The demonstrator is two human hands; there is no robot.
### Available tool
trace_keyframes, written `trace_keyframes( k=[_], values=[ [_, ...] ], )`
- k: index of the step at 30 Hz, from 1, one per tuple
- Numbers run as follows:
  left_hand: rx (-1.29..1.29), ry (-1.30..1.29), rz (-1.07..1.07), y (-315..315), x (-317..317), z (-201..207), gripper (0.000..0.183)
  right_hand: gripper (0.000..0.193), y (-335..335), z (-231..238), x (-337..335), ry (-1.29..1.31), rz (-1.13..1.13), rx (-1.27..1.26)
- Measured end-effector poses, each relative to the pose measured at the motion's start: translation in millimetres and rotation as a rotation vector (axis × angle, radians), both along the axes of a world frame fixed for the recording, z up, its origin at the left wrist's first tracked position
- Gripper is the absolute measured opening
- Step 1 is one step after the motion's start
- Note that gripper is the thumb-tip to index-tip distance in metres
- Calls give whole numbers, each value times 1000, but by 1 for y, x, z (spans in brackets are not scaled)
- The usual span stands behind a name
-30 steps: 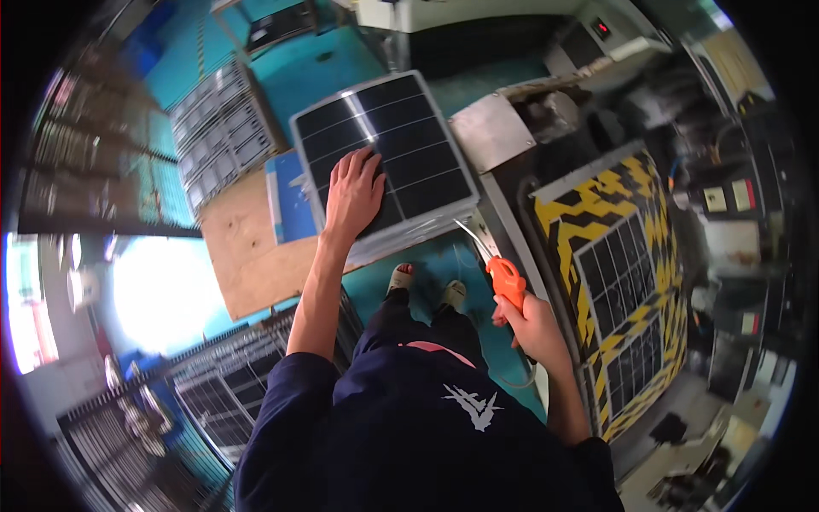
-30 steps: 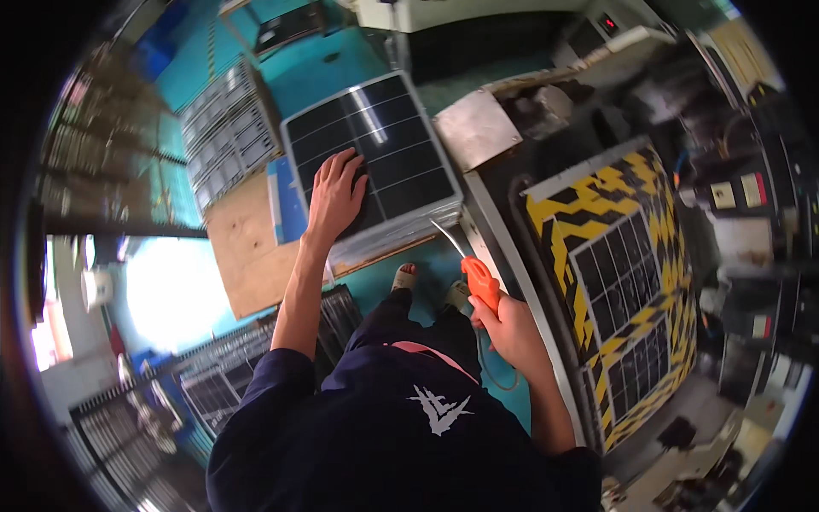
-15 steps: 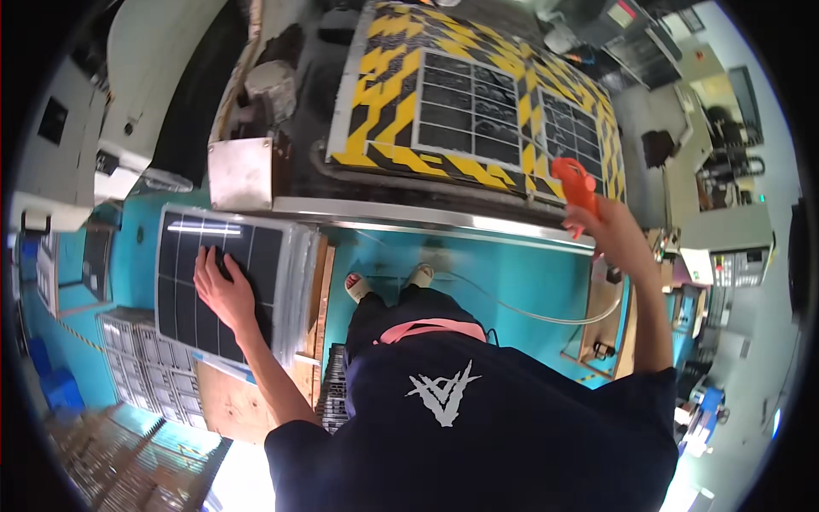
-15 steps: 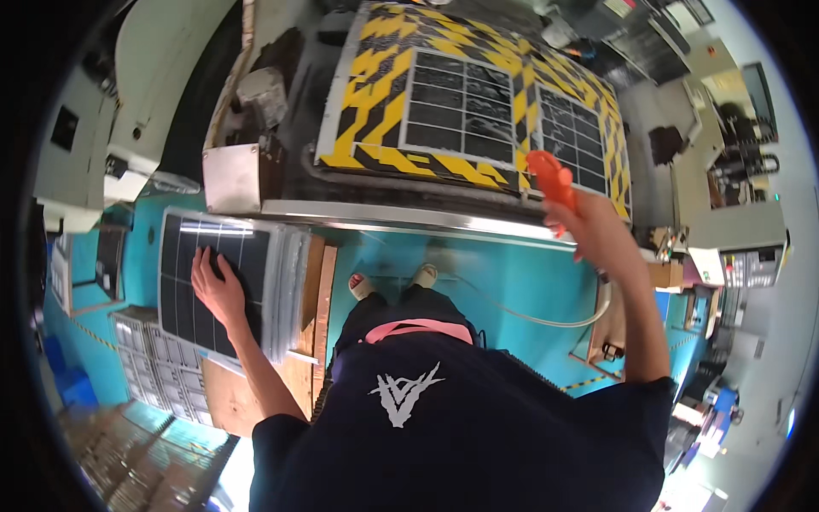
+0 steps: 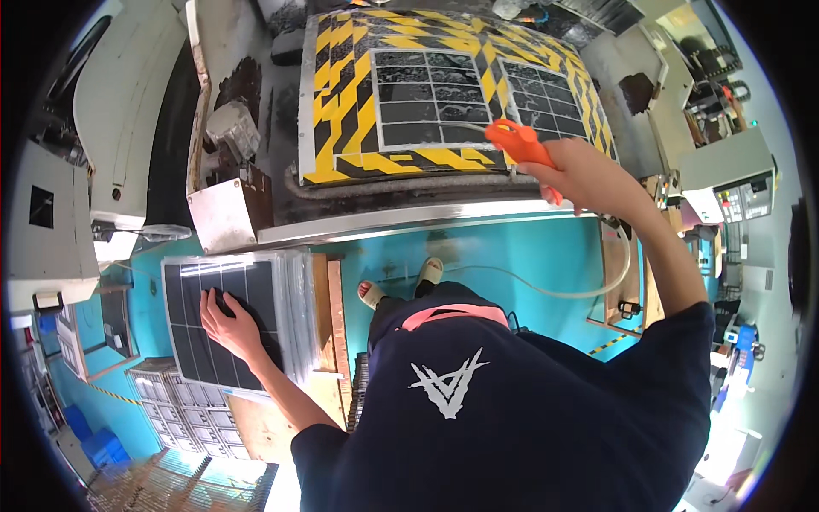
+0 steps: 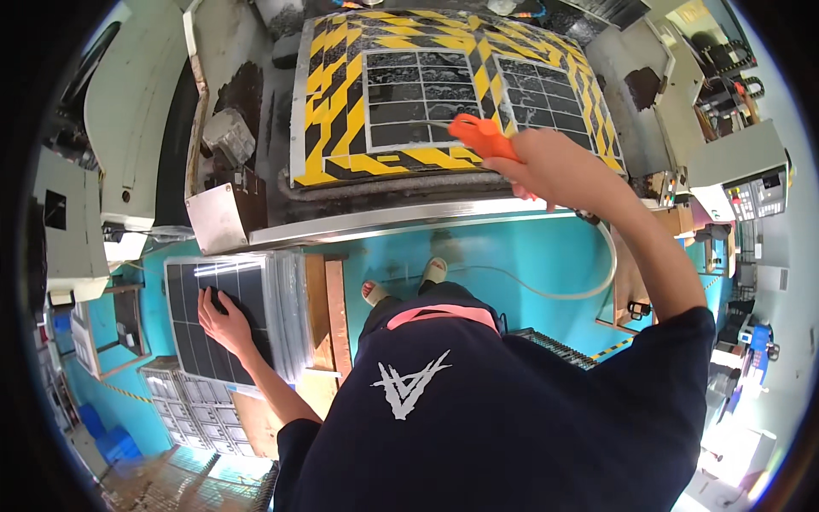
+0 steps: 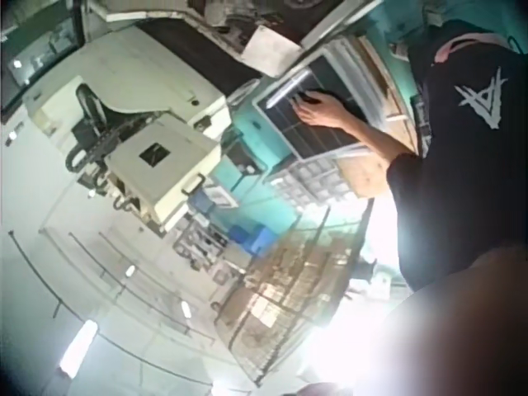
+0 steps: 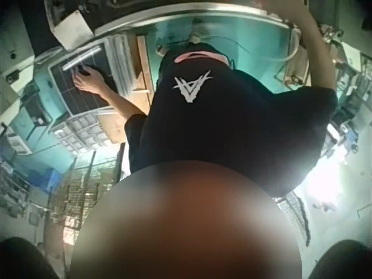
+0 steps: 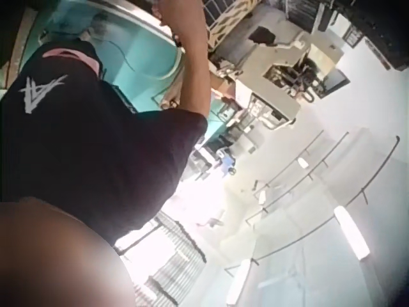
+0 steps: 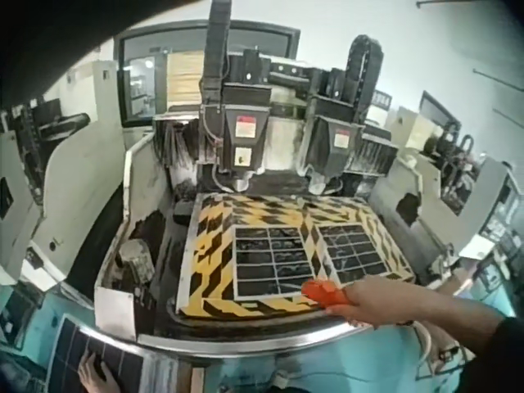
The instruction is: Placing solar panels onto a manufacturing machine platform and using an air blower tool.
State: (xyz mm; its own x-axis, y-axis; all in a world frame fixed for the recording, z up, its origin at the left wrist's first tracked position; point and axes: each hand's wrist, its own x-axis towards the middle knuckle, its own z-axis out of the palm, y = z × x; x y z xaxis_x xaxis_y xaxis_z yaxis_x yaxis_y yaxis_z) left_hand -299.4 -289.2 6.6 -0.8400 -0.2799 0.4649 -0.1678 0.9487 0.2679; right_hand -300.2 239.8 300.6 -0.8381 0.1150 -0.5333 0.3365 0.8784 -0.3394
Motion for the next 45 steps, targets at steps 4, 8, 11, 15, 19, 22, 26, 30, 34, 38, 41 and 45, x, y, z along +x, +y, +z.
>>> trace_keyframes(
  k=[4,8,11,15,19,22,26,30,34,38,41,45],
  values=[
    [-9,30,-21,-3,1,-3,30,52,-7,7,-8,-49,121,61],
    [-37,94,-96,-9,-3,-5,29,53,5,27,-2,-96,98,148],
    [-38,70,-90,-11,-3,-7,29,50,16,46,10,-96,10,227],
    [-40,61,-92,-13,-2,-9,30,48,26,63,25,-124,-32,335],
    [-80,45,-92,-17,-4,-12,31,47,38,69,43,-161,-61,383],
    [-84,51,-107,-19,-5,-14,30,45,48,70,57,-179,-88,418],
    [-86,50,-121,-22,-5,-16,29,44,61,68,73,-184,-114,463],
    [-80,42,-130,-24,-6,-17,30,42,77,64,86,-199,-165,514],
    [-85,17,-116,-26,-6,-19,32,41,93,57,96,-262,-231,567],
    [-93,15,-120,-26,-6,-19,32,42,107,53,105,-199,-257,569],
    [-83,9,-115,-24,-5,-17,32,44,116,47,106,-167,-261,563],
    [-73,-5,-102,-22,-5,-15,32,47,124,30,110,-89,-322,464]
  ],
)
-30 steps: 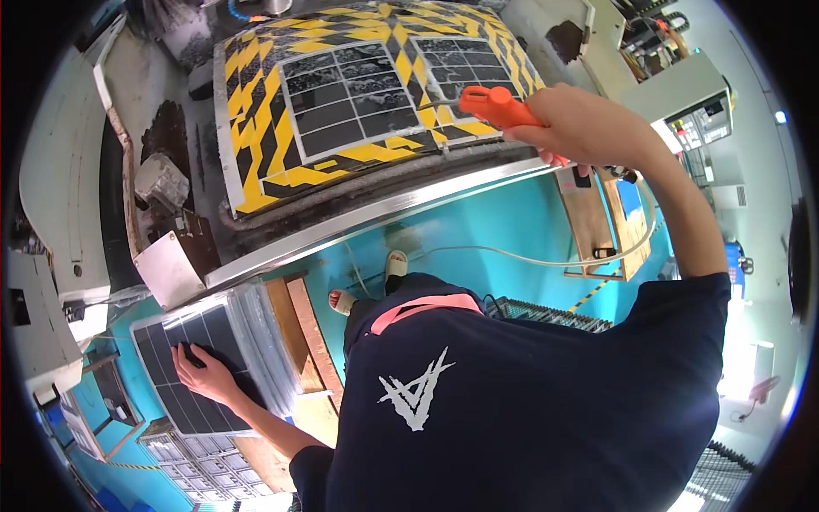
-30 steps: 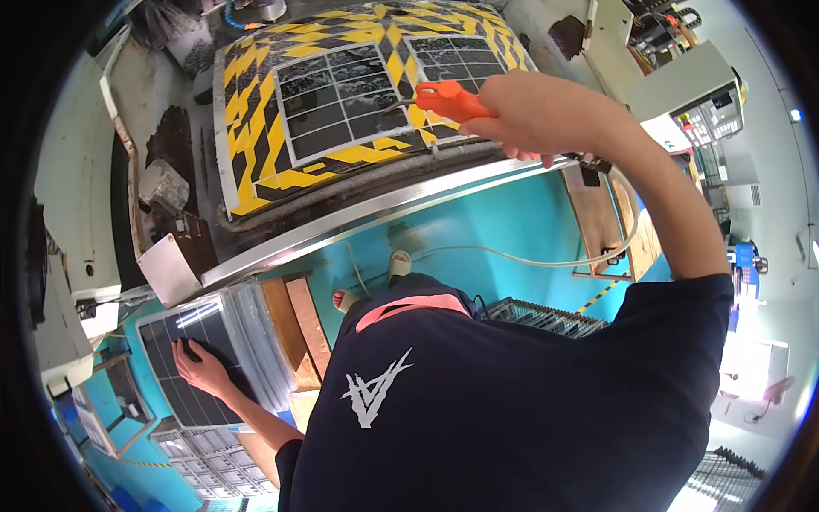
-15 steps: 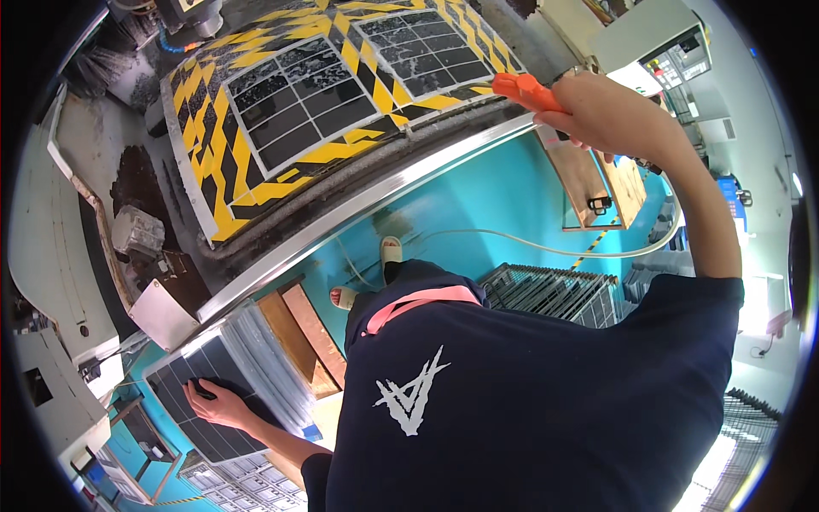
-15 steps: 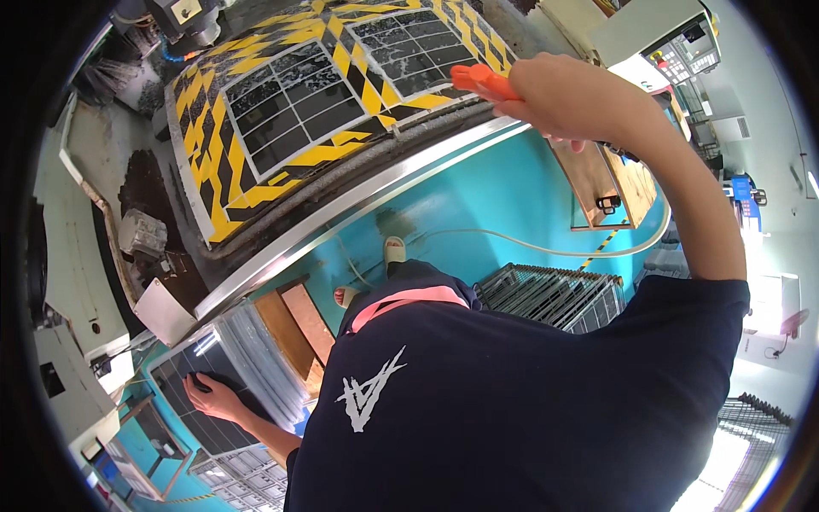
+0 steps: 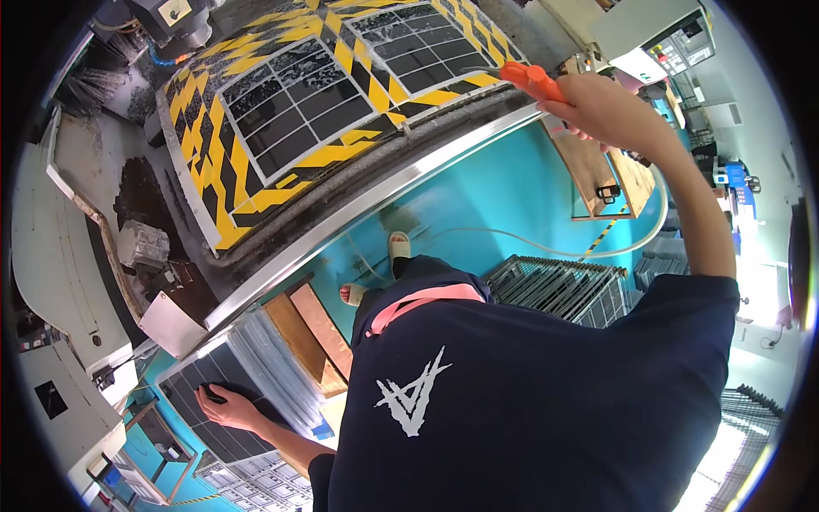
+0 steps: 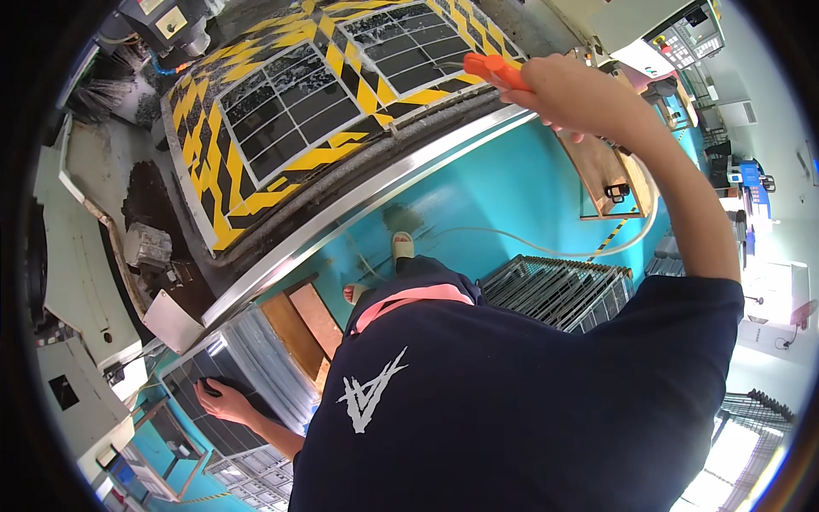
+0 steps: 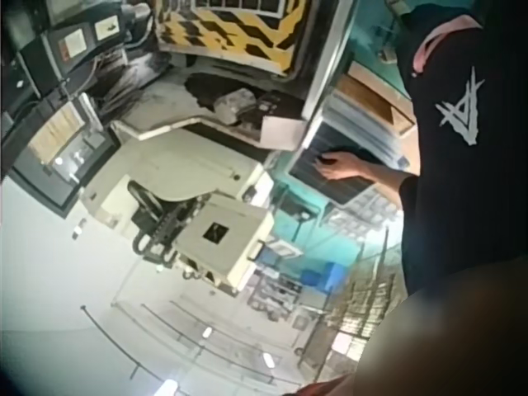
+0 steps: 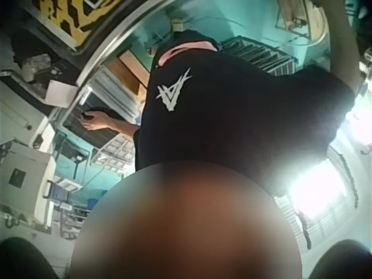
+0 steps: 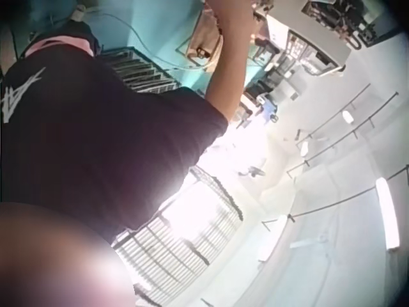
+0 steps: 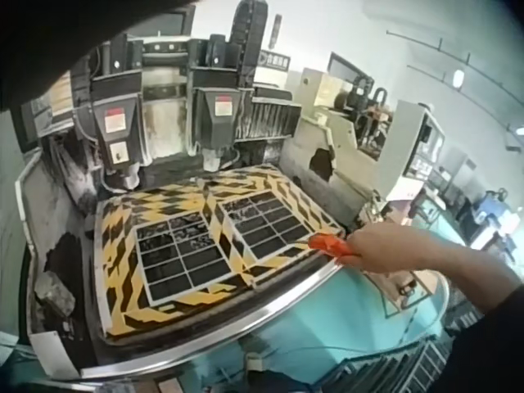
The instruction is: Placing solar panels onto a manufacturing machine platform and using an air blower tool.
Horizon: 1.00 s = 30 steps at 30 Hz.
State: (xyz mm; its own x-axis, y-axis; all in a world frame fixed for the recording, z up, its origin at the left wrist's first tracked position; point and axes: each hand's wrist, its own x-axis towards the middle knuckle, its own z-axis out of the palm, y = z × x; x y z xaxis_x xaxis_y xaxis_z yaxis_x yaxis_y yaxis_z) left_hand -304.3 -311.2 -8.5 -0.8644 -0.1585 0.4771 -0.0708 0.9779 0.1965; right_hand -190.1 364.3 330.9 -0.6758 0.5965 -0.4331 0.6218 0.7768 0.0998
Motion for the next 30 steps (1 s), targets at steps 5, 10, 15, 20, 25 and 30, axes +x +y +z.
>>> trace_keyframes(
  k=[5,10,15,20,25,30],
  values=[
    [-3,17,-29,-2,3,2,29,46,19,-38,16,8,62,-5],
    [-27,34,-17,-2,-2,-1,29,41,66,-73,37,45,73,48],
    [-15,4,4,-5,-1,-6,31,46,115,-101,43,137,40,135],
    [-26,15,-3,-6,-1,-6,31,41,151,-115,44,186,-144,146],
    [-7,31,-16,-4,-1,-4,30,38,170,-124,27,293,-201,158],
    [-10,47,-2,1,0,-1,30,38,179,-141,0,326,-89,125]
  ],
)
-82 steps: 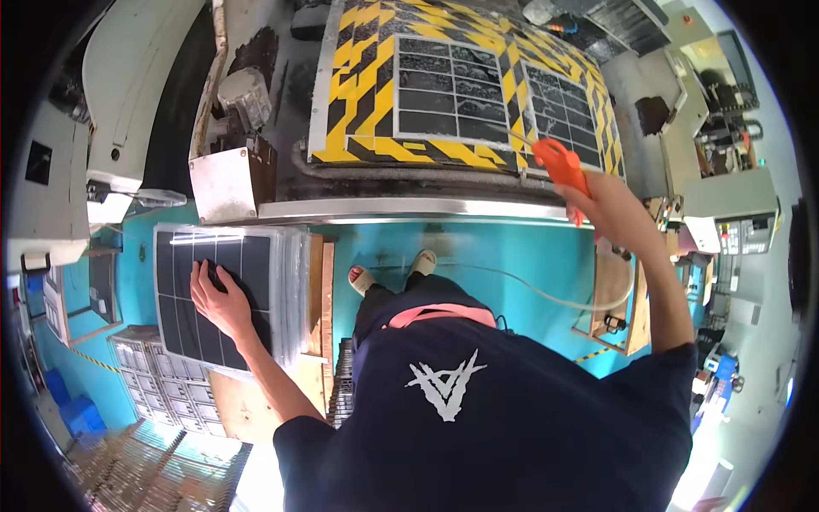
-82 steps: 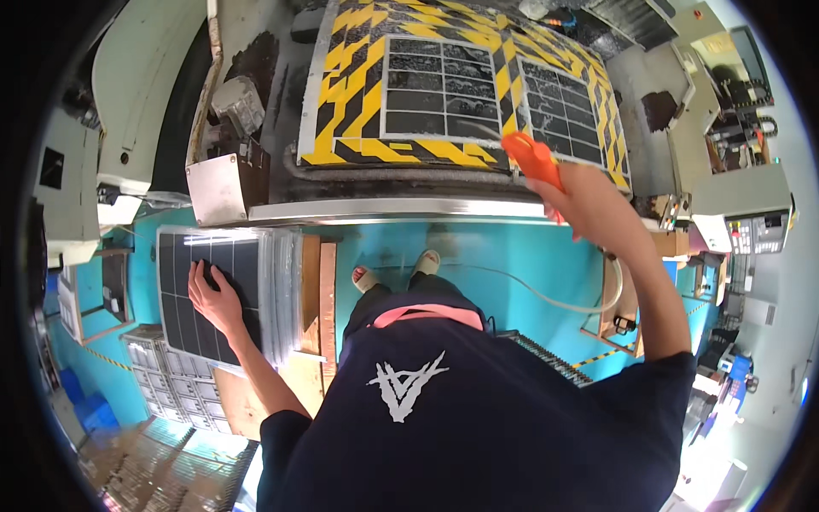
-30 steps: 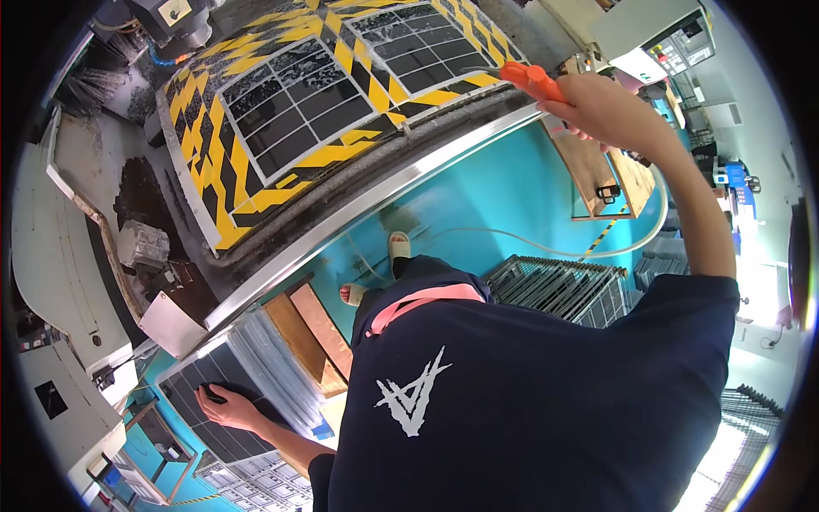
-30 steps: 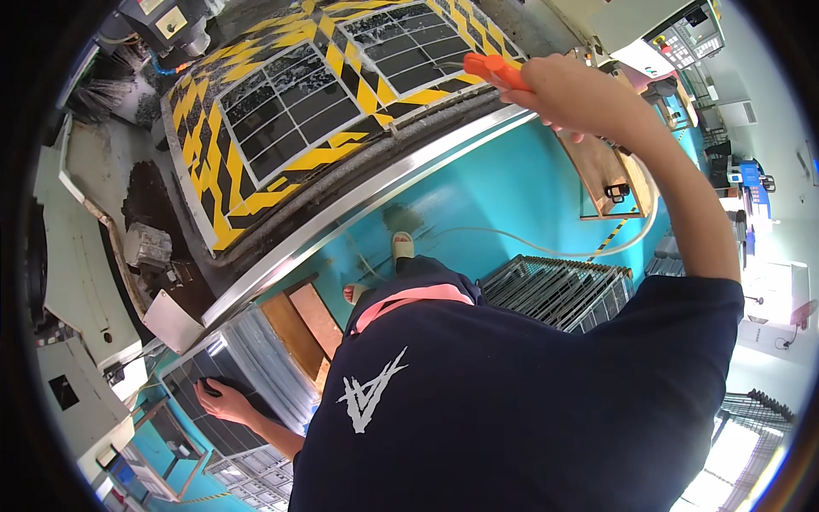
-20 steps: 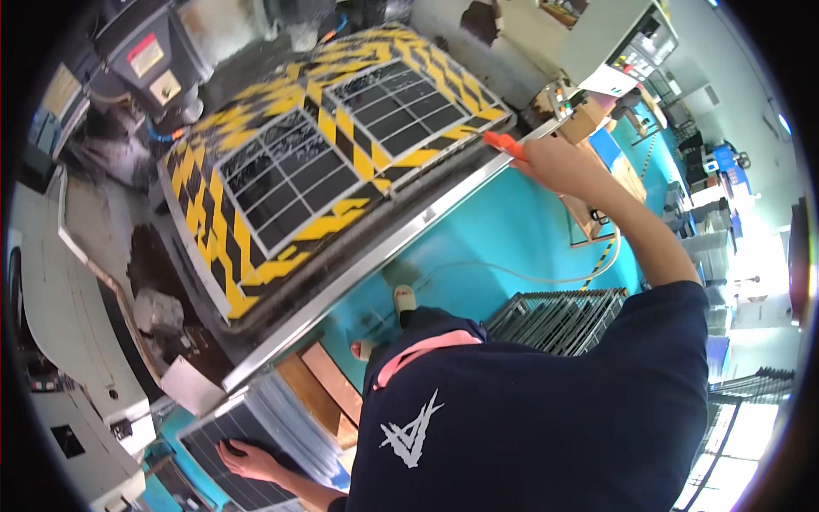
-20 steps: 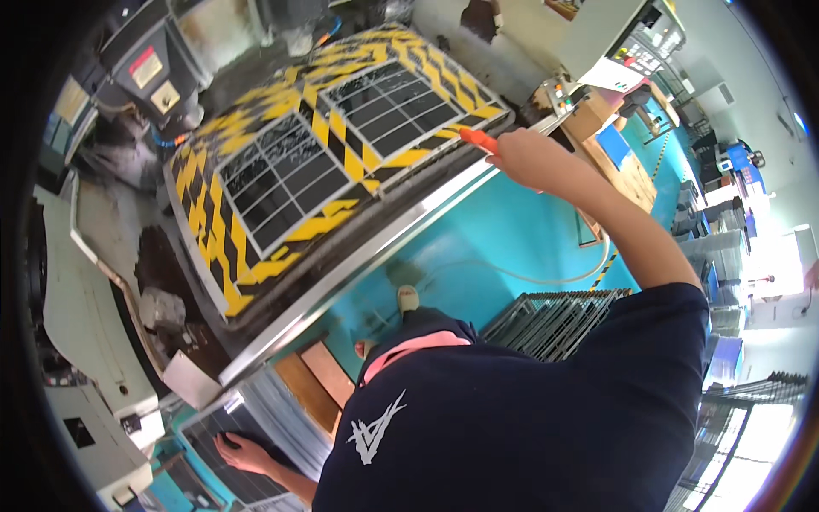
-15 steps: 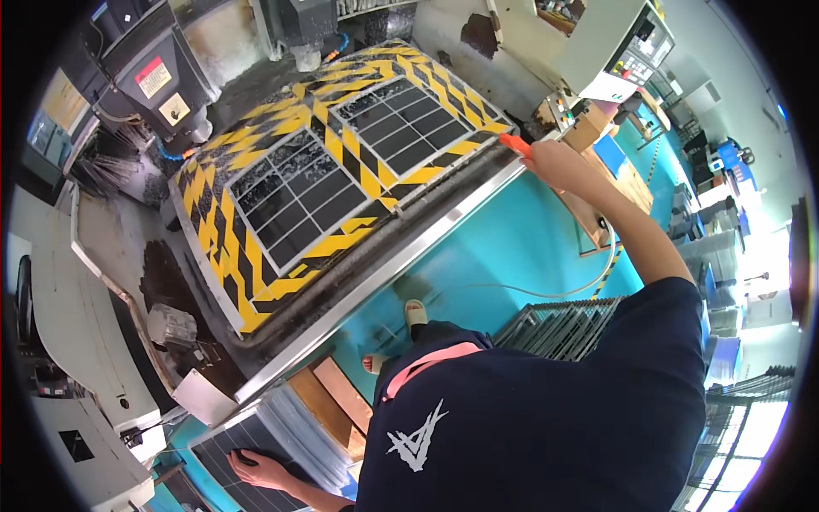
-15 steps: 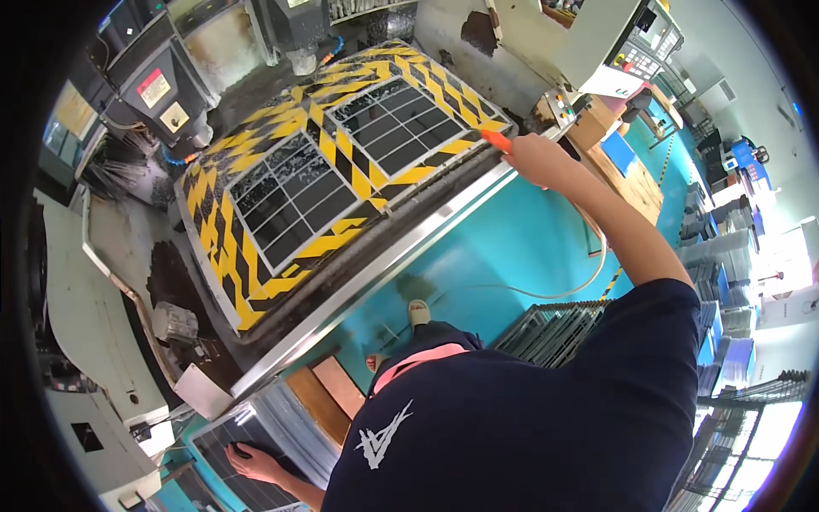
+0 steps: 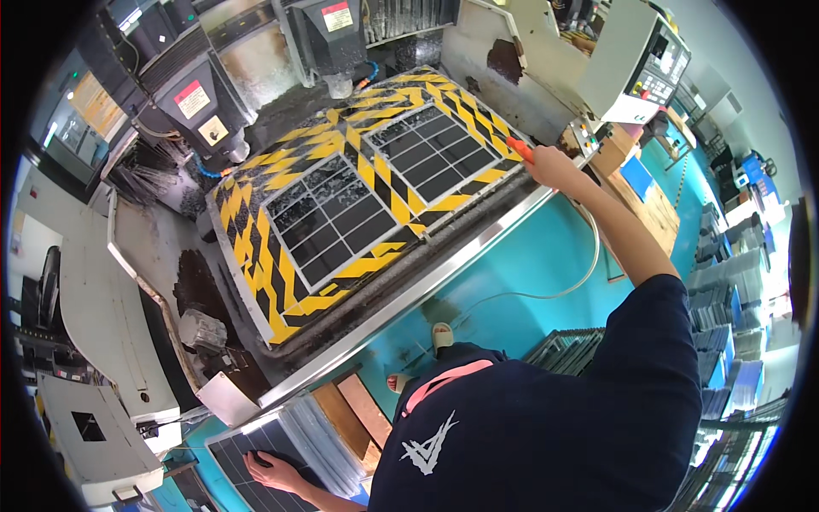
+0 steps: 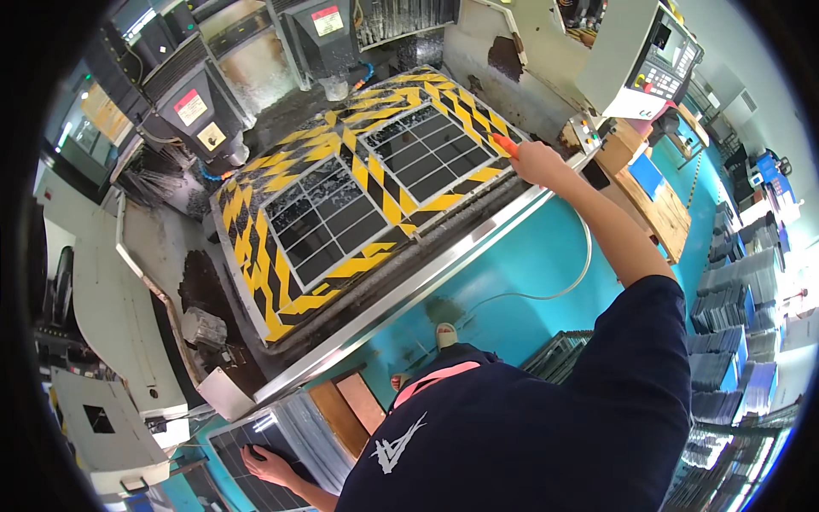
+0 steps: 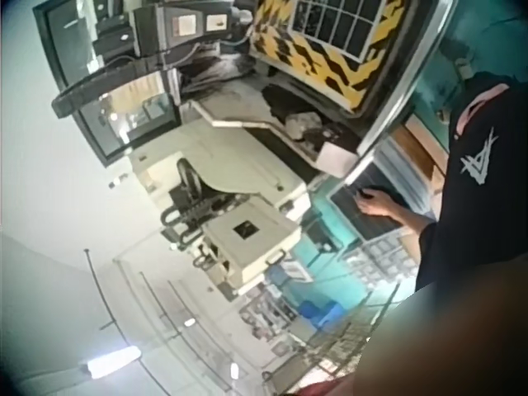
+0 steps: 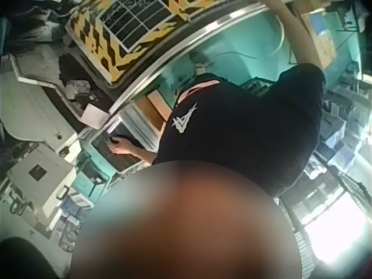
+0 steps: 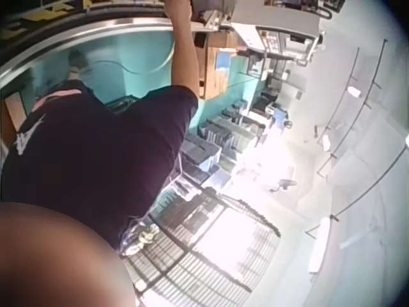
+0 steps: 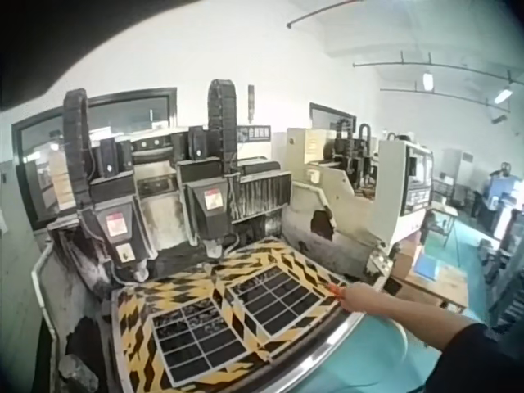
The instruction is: Placing solar panels onto a manufacturing machine platform and using an air blower tool.
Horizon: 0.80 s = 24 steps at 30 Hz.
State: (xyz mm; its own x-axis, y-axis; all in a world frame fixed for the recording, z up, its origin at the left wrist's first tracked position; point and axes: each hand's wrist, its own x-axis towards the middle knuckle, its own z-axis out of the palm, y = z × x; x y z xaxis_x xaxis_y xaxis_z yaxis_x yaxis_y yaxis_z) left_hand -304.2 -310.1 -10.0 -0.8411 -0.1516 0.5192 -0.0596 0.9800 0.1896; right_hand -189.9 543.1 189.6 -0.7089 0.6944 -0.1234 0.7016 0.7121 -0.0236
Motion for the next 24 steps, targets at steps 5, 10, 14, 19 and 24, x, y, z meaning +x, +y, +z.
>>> trace_keyframes(
  k=[5,10,14,19,24],
  values=[
    [30,-22,44,7,3,7,30,41,36,-4,-13,101,-234,-123],
    [38,11,34,11,4,9,30,42,61,-16,-22,136,-223,-134],
    [55,-6,40,6,3,6,31,38,68,-26,-41,170,-240,-152],
    [64,-28,39,1,2,3,32,34,79,-36,-62,144,-26,111],
    [72,-28,53,4,4,3,32,28,82,-39,-64,138,-75,-176]
  ],
)
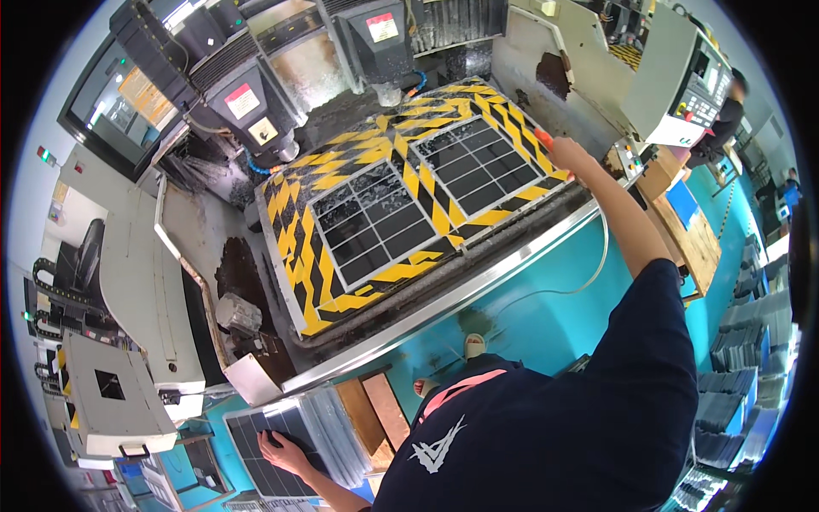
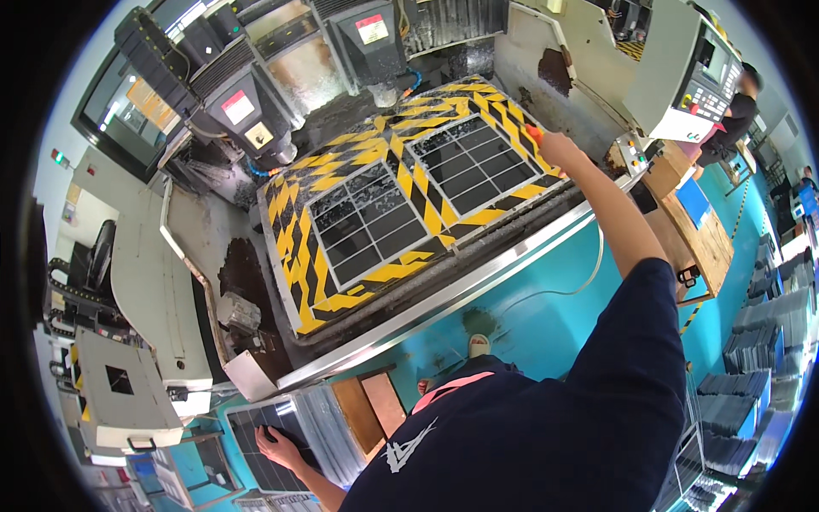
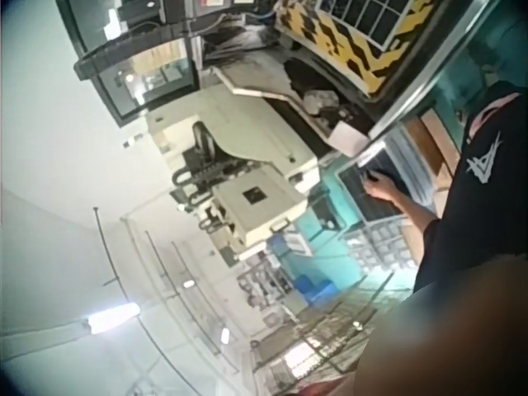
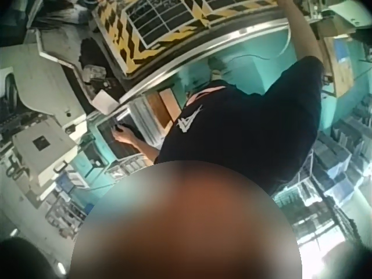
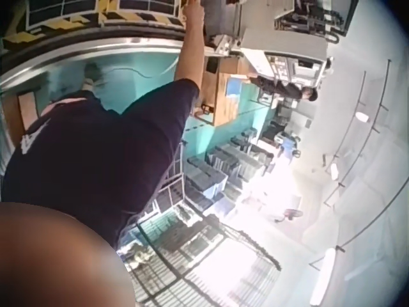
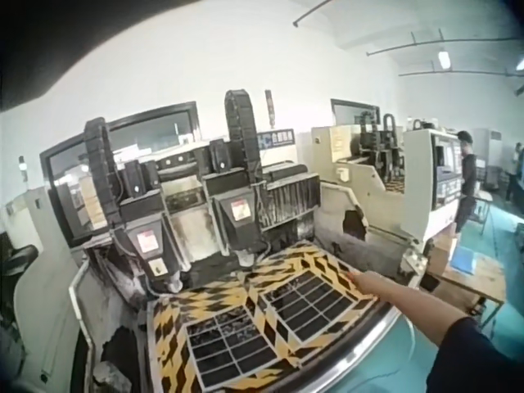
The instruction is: Placing solar panels onto a manufacturing machine platform and using an air blower tool.
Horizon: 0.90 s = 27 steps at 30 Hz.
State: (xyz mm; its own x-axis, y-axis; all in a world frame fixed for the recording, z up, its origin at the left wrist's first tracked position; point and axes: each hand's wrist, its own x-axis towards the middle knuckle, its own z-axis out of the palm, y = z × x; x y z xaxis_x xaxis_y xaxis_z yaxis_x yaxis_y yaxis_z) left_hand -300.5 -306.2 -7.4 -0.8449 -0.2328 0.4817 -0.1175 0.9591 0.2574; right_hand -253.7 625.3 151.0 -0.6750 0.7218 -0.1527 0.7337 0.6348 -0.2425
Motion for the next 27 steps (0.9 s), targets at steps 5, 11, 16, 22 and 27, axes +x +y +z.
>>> trace_keyframes(
  k=[5,11,16,22,27],
  values=[
    [15,-12,-2,4,1,3,33,34,-54,-17,24,-280,76,-163],
    [-8,-26,23,8,0,6,32,38,-115,-37,31,-13,374,57],
    [-40,-19,22,3,-2,1,31,40,-91,-22,5,31,178,-58],
    [1,-18,20,5,0,1,32,42,-14,-19,-18,74,56,32],
    [12,-44,39,11,1,9,33,45,47,-29,-42,130,-77,-30]
  ],
)
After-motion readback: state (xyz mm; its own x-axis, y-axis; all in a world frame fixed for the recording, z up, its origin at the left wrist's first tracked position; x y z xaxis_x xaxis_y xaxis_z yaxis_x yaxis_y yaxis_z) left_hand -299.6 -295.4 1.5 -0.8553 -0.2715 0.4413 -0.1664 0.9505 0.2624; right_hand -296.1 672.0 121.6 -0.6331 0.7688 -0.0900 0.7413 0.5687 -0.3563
